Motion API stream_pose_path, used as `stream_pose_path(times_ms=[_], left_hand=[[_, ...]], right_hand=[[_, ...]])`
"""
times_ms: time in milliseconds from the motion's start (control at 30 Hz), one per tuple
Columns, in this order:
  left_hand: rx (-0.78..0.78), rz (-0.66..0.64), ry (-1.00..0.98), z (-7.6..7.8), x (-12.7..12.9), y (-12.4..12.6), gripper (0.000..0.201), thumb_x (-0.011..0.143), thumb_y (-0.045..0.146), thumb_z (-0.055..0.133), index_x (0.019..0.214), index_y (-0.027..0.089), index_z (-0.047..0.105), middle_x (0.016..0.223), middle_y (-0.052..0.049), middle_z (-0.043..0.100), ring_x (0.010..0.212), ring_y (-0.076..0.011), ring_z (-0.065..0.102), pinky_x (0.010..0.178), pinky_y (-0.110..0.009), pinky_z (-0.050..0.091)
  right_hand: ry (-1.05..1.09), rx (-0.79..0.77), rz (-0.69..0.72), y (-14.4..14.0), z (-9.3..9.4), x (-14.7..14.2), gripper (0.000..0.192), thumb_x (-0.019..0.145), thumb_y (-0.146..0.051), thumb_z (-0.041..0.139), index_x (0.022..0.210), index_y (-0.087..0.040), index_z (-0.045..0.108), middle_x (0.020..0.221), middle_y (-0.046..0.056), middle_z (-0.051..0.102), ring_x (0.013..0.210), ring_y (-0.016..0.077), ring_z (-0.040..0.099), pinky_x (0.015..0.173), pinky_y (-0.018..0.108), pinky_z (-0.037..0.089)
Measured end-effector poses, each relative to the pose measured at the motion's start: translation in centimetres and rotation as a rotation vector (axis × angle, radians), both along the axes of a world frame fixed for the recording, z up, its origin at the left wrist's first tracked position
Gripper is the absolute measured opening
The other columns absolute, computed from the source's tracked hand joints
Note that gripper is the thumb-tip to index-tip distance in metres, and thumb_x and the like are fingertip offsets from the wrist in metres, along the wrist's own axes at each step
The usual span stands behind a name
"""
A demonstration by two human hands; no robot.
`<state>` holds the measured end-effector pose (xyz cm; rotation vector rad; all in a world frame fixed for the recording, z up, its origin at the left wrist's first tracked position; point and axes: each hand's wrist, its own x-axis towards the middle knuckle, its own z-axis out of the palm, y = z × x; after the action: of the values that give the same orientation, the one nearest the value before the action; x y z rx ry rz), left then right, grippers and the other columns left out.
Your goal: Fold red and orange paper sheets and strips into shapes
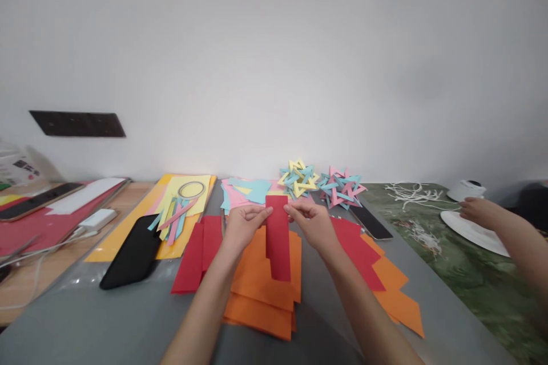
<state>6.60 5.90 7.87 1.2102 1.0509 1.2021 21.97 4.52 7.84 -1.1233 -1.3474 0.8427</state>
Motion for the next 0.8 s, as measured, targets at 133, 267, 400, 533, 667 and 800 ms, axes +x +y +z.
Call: stream_pose_path(times_ms=[133, 267, 400, 533, 667, 800], left_hand=[[0.014, 0.013, -0.029, -0.08, 0.00, 0.11, 0.025, 0.055, 0.036, 0.069, 0.066, 0.014, 0.066, 0.058, -0.004, 0.067, 0.053, -0.0133, 0.060, 0.058, -0.024, 0.048], [0.022, 0.069, -0.011, -0.01, 0.16, 0.06, 0.024, 0.053, 0.034, 0.071, 0.066, 0.014, 0.066, 0.055, -0.003, 0.067, 0.053, -0.0130, 0.060, 0.058, -0.023, 0.048], [-0.025, 0.085, 0.013, 0.52, 0.38, -0.19, 0.026, 0.051, 0.034, 0.072, 0.065, 0.013, 0.066, 0.054, -0.005, 0.066, 0.057, -0.0155, 0.062, 0.059, -0.024, 0.048], [-0.069, -0.011, 0.045, 0.78, 0.41, -0.45, 0.025, 0.052, 0.034, 0.071, 0.065, 0.013, 0.066, 0.054, -0.005, 0.066, 0.059, -0.0173, 0.063, 0.058, -0.024, 0.048], [-0.062, -0.034, 0.086, 0.39, 0.17, -0.35, 0.022, 0.055, 0.036, 0.069, 0.059, 0.015, 0.066, 0.054, -0.005, 0.066, 0.056, -0.0172, 0.063, 0.055, -0.024, 0.046], [-0.049, 0.034, 0.104, -0.08, 0.02, 0.04, 0.020, 0.053, 0.033, 0.070, 0.059, 0.014, 0.065, 0.053, -0.005, 0.066, 0.054, -0.0165, 0.062, 0.053, -0.022, 0.045]], right_hand=[[-0.020, -0.028, 0.009, -0.05, 0.01, 0.04, 0.025, 0.060, -0.038, 0.064, 0.070, -0.016, 0.067, 0.068, 0.005, 0.067, 0.064, 0.0182, 0.060, 0.058, 0.029, 0.049], [-0.075, 0.001, 0.026, -0.20, 0.16, 0.11, 0.022, 0.066, -0.036, 0.059, 0.068, -0.016, 0.068, 0.065, 0.005, 0.067, 0.062, 0.0176, 0.060, 0.057, 0.028, 0.048], [-0.132, 0.047, 0.041, -0.29, 0.39, 0.20, 0.023, 0.071, -0.034, 0.052, 0.068, -0.018, 0.068, 0.063, 0.004, 0.066, 0.062, 0.0174, 0.059, 0.057, 0.028, 0.046], [-0.200, 0.085, -0.017, -0.24, 0.32, 0.17, 0.026, 0.074, -0.033, 0.048, 0.063, -0.017, 0.066, 0.061, 0.004, 0.064, 0.060, 0.0169, 0.057, 0.057, 0.027, 0.044], [-0.207, 0.065, -0.035, -0.19, 0.08, -0.02, 0.029, 0.075, -0.035, 0.048, 0.061, -0.016, 0.065, 0.062, 0.004, 0.065, 0.060, 0.0171, 0.057, 0.056, 0.027, 0.044], [-0.063, -0.053, 0.049, -0.05, -0.35, -0.13, 0.024, 0.068, -0.038, 0.057, 0.070, -0.016, 0.067, 0.069, 0.005, 0.067, 0.066, 0.0197, 0.060, 0.058, 0.028, 0.046]])
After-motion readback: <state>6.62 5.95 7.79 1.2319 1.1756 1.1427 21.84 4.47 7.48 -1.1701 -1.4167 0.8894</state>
